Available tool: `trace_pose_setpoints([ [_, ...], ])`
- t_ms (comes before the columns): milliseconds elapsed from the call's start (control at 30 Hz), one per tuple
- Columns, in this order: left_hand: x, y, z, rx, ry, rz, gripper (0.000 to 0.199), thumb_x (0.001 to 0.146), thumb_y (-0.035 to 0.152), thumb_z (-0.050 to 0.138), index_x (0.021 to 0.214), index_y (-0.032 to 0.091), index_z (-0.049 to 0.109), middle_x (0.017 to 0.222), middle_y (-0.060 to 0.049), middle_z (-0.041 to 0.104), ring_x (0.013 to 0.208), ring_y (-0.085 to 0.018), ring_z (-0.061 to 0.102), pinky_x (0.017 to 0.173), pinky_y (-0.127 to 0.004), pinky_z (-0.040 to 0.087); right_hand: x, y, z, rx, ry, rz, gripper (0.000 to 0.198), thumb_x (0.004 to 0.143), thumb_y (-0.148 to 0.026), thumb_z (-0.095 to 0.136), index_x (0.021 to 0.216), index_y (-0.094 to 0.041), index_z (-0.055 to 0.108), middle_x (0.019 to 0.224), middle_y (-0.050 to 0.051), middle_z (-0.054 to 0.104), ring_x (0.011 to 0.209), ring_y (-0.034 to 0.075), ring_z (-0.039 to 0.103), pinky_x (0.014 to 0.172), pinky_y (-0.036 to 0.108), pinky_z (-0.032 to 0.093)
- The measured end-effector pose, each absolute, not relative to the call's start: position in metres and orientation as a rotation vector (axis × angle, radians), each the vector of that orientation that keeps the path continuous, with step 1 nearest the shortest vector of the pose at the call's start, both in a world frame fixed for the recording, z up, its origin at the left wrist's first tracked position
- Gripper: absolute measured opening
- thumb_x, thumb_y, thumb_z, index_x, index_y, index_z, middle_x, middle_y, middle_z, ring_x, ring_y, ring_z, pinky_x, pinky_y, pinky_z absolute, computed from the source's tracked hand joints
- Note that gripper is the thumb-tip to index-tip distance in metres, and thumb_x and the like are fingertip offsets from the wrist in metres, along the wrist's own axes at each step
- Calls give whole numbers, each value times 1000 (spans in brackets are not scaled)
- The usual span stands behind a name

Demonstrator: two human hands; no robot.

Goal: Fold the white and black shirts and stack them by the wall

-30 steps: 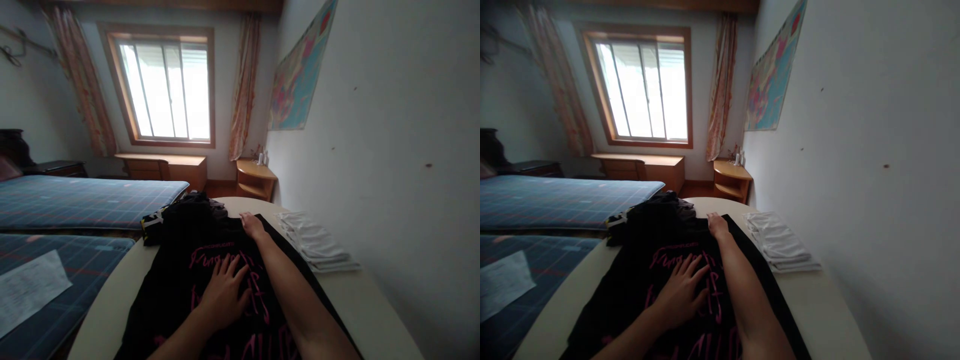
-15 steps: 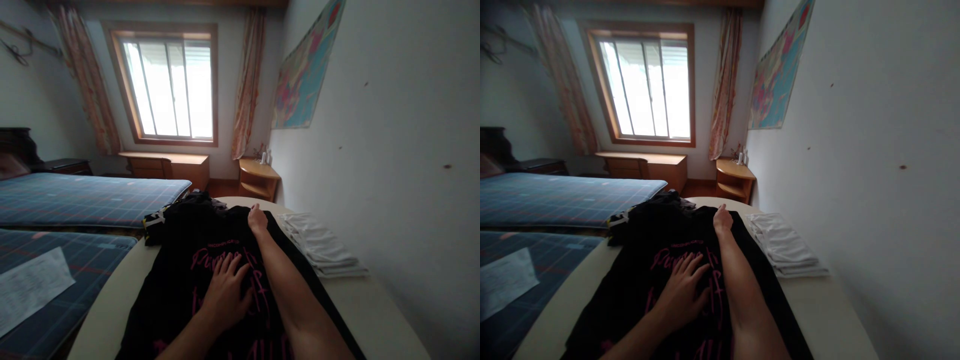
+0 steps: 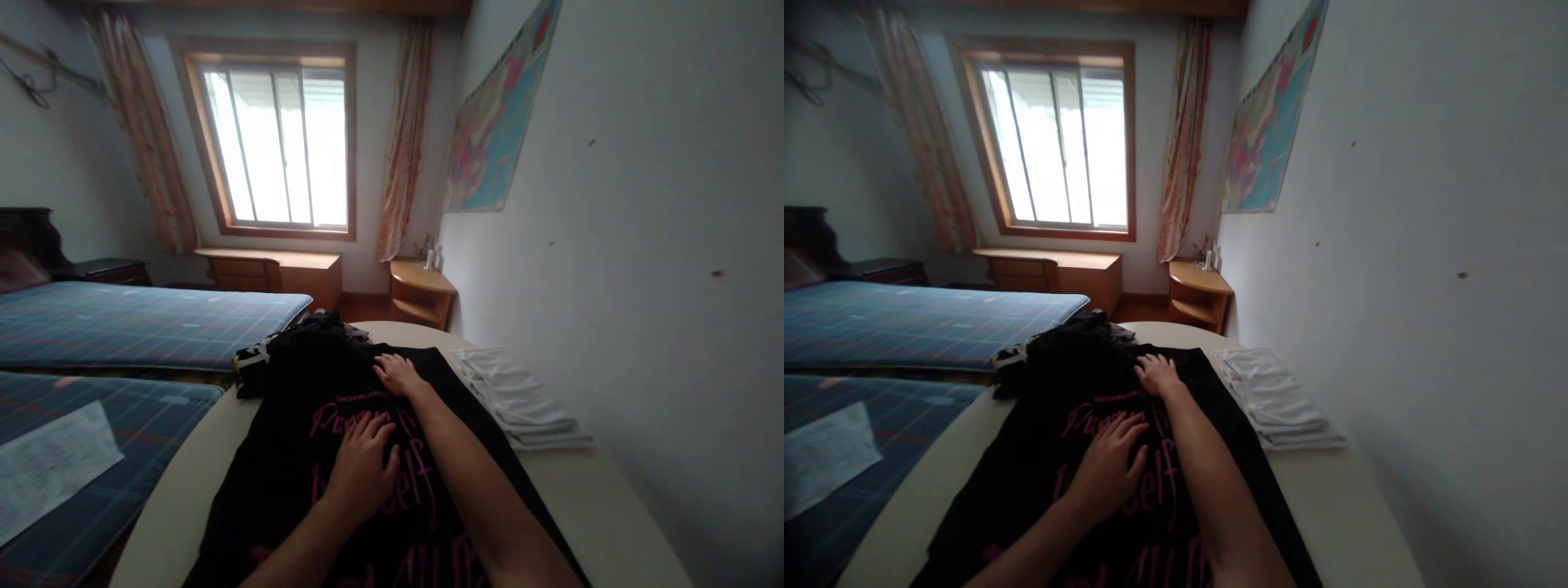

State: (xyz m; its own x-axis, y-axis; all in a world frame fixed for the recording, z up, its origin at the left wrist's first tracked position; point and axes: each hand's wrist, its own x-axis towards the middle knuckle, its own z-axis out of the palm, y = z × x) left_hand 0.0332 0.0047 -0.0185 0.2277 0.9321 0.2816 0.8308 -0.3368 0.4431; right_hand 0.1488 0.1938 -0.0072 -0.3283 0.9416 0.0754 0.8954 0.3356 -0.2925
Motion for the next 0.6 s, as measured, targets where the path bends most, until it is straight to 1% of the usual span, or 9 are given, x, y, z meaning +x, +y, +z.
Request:
trace_pose_setpoints([
  [67,32,6,-19,2280,1663,788,36,90,25,48,121,22,65,135,-6,60,132,-28,47,113,-46,35,138,191,-7,-1664,-2342,265,47,99,-48,35,131,-22,59,154,9,40,141,32,31,112,54,24],
  [133,31,8,-18,2238,1669,850,31,90,20,45,113,20,67,125,-7,65,122,-24,55,108,-39,41,128,191,-4,-1625,-2318,227,46,101,-43,31,124,-17,62,156,10,35,144,30,26,114,48,24],
  [167,30,9,-16,2214,1693,881,30,90,19,44,108,20,67,120,-7,67,117,-22,57,105,-36,43,124,191,-3,-1596,-2312,215,45,102,-40,29,123,-17,62,157,10,34,143,27,27,114,42,25],
  [233,26,11,-14,2187,1791,912,26,89,18,45,104,19,66,115,-8,67,114,-23,57,102,-36,44,117,193,-1,-1556,-2302,216,42,102,-36,28,124,-18,60,150,9,44,136,22,40,108,34,33],
  [300,21,13,-13,2182,1933,902,25,87,20,49,105,18,66,117,-9,65,119,-27,53,105,-40,40,111,196,-2,-1560,-2280,235,40,102,-31,27,129,-20,55,137,9,58,120,21,56,99,32,41],
  [333,19,14,-13,2178,2000,884,27,85,21,51,108,17,65,120,-10,64,122,-28,51,107,-43,38,109,198,-2,-1571,-2267,244,39,102,-28,27,131,-21,53,130,9,62,112,21,61,94,32,43],
  [400,16,16,-15,2151,2099,833,32,84,23,53,113,16,64,125,-11,62,124,-30,49,108,-45,35,106,200,-5,-1584,-2243,249,39,100,-21,29,134,-22,50,124,8,65,107,21,63,91,31,44],
  [467,14,17,-17,2108,2139,789,35,83,23,54,116,15,63,126,-12,61,123,-30,50,107,-45,35,103,202,-7,-1586,-2225,245,41,98,-16,35,135,-22,50,127,8,63,111,20,60,94,30,43],
  [600,15,18,-20,2076,2140,760,36,82,22,55,116,15,62,126,-12,61,122,-28,51,107,-42,35,97,201,-7,-1644,-2144,230,37,94,-16,43,128,-21,58,132,12,57,110,21,60,96,30,43],
])
